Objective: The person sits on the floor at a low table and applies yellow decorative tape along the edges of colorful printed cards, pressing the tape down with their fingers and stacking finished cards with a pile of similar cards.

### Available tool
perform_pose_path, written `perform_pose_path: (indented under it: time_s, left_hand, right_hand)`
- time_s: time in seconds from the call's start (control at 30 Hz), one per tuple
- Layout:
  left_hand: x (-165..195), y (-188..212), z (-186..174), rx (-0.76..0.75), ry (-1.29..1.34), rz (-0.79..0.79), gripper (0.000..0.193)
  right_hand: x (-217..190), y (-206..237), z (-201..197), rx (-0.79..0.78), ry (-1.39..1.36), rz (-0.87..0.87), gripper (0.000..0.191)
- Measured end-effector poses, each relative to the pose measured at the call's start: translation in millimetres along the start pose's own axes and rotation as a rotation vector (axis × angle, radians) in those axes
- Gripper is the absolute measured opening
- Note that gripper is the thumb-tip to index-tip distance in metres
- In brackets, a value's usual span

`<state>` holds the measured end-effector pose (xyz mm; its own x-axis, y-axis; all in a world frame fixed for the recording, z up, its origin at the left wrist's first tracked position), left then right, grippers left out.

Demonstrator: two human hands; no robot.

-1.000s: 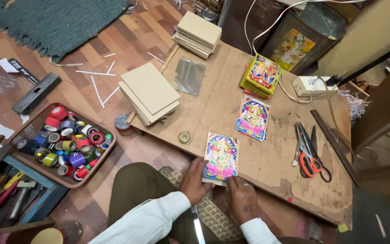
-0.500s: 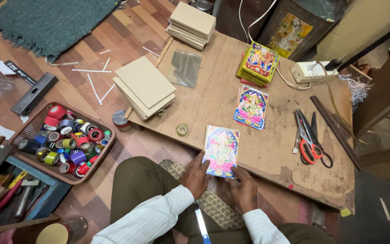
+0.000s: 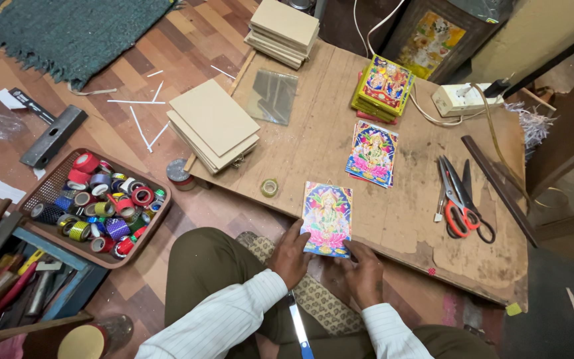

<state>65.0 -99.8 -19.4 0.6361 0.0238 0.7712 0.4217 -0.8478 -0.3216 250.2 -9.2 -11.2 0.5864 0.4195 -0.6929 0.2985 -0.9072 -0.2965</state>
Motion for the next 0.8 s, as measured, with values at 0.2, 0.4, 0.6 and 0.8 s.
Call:
perform_pose_path:
  time_s: [0.2, 0.4, 0.6, 0.8]
  left_hand:
    - [-5.6, -5.3, 0.7, 0.026, 0.045, 0.009, 0.048]
    - [-10.0, -5.9, 3.6, 0.053, 0.001, 0.03, 0.047]
    - [-10.4, -3.7, 3.5, 0.033, -0.031, 0.049, 0.038]
    - [-8.7, -3.6, 3.0, 0.019, -0.058, 0.049, 0.034]
  right_hand:
    - [-7.7, -8.0, 0.0, -0.026, -0.008, 0.137, 0.045]
    - [-12.9, -12.6, -4.5, -0.073, -0.032, 0.148, 0.048]
    - [-8.5, -10.6, -4.0, -0.054, -0.074, 0.105, 0.047]
    - [-6.6, -10.9, -3.3, -0.084, -0.081, 0.172, 0.048]
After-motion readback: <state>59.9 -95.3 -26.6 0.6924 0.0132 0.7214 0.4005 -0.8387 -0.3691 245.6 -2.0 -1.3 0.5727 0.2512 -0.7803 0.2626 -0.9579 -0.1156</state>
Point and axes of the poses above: each hand's wrist, its own y-axis away from the middle knuckle, its own z-axis out of the palm, x = y × z, the point moved 1 cm from there along -y, towards the middle knuckle, and after that the axes turned 8 degrees about x, right-handed, at the moved point
